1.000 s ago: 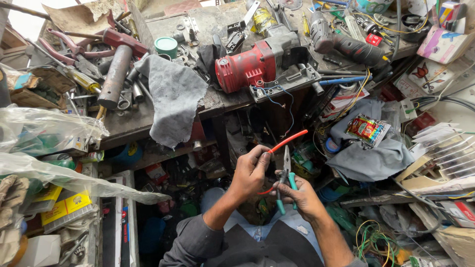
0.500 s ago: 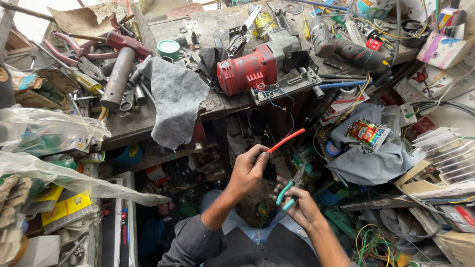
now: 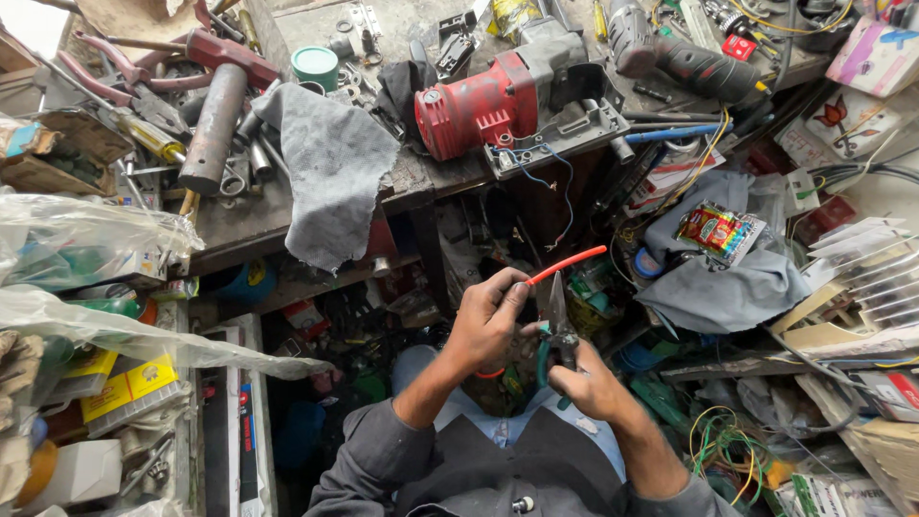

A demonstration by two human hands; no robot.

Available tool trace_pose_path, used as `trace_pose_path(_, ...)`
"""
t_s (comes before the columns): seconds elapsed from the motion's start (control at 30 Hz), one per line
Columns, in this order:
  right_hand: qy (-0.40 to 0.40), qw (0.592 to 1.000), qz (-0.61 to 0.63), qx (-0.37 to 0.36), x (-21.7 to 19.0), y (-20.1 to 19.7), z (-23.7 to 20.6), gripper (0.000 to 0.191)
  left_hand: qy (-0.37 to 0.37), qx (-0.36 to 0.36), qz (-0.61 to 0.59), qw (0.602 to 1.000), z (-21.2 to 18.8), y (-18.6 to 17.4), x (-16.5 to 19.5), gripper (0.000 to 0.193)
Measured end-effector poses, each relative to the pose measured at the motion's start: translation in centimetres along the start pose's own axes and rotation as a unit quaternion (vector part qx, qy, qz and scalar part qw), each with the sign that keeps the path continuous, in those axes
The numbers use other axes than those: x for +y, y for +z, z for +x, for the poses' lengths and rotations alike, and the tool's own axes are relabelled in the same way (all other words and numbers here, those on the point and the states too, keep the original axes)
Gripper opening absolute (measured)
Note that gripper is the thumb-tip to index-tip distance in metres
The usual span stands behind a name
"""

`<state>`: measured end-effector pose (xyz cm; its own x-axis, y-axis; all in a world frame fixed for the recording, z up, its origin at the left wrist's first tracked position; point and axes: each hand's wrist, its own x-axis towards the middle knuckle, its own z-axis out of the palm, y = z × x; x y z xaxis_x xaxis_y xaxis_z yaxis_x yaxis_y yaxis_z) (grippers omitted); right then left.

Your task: The person repairs an electric mixer at a cluttered workbench. They cut and strip a red wire with pliers, wrap the connection with red electrical tape, disassemble the mixer's motor housing by hand, and drive screws using a cordless drill to reassemble the housing.

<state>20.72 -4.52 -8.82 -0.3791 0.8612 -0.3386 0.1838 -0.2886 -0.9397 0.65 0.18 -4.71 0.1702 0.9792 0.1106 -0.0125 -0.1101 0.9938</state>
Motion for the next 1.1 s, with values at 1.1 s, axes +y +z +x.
trace_pose_path(1.1,-0.026,0.996,0.085,-0.007,-1.5,-1.2,0.9,0.057,0.126,-0.053,0.241,0.961,-0.4,0.5,1.0,0.034)
